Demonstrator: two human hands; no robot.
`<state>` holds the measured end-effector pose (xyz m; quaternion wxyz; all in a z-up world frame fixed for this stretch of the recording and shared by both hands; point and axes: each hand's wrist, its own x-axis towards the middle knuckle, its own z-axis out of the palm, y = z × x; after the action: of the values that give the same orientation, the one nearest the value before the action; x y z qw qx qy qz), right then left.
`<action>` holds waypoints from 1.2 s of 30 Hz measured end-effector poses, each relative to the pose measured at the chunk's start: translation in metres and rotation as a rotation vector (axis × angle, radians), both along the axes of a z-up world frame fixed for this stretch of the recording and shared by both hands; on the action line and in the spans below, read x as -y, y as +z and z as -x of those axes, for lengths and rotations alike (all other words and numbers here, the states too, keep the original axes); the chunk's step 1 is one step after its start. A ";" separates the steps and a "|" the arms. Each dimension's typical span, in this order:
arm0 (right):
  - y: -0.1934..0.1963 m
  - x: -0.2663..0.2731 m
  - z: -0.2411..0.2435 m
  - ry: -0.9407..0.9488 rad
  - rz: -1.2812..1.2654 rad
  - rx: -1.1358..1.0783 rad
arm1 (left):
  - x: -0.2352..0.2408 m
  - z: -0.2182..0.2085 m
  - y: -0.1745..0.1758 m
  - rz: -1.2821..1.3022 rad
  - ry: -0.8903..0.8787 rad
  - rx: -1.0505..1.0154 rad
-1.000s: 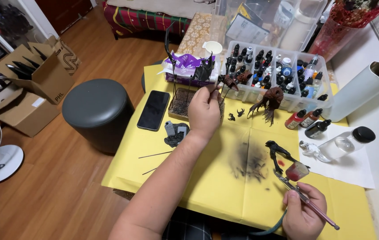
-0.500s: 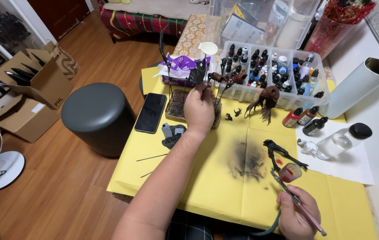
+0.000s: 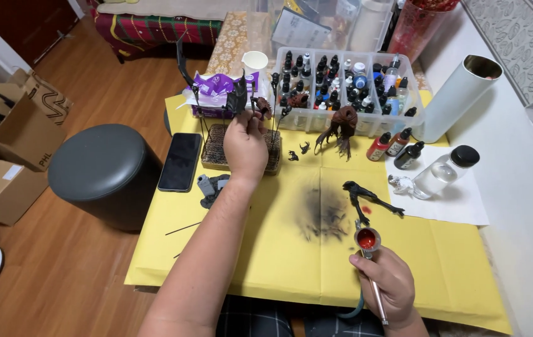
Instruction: Airbrushing a small model component with red paint while rotating it for even coverage.
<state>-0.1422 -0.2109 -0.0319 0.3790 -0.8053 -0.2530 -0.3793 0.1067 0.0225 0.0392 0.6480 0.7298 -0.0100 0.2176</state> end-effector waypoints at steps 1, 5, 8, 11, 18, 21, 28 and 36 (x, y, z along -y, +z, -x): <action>0.001 0.000 0.001 -0.003 -0.001 0.000 | 0.000 0.002 0.003 -0.001 -0.003 0.000; 0.001 0.002 0.002 0.010 0.017 0.008 | 0.000 0.001 0.003 -0.053 -0.083 -0.012; 0.003 0.002 0.003 0.000 0.003 0.010 | 0.002 0.007 0.009 -0.072 -0.104 -0.056; 0.001 -0.002 0.002 -0.019 -0.039 0.017 | -0.001 0.013 0.016 -0.090 -0.104 -0.152; -0.004 0.000 0.002 -0.045 -0.071 0.015 | -0.004 0.014 0.013 -0.038 -0.125 -0.209; 0.000 -0.003 0.002 -0.034 -0.085 0.027 | -0.008 0.013 0.004 -0.101 -0.110 -0.178; -0.002 -0.008 0.003 -0.075 -0.118 0.014 | -0.007 0.026 0.017 -0.121 -0.124 -0.222; -0.003 -0.024 0.004 -0.172 -0.298 -0.049 | -0.008 0.031 0.013 -0.184 -0.127 -0.314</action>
<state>-0.1461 -0.1865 -0.0352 0.4663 -0.7678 -0.1149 -0.4241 0.0752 0.0305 0.0525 0.5848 0.8087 0.0251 0.0578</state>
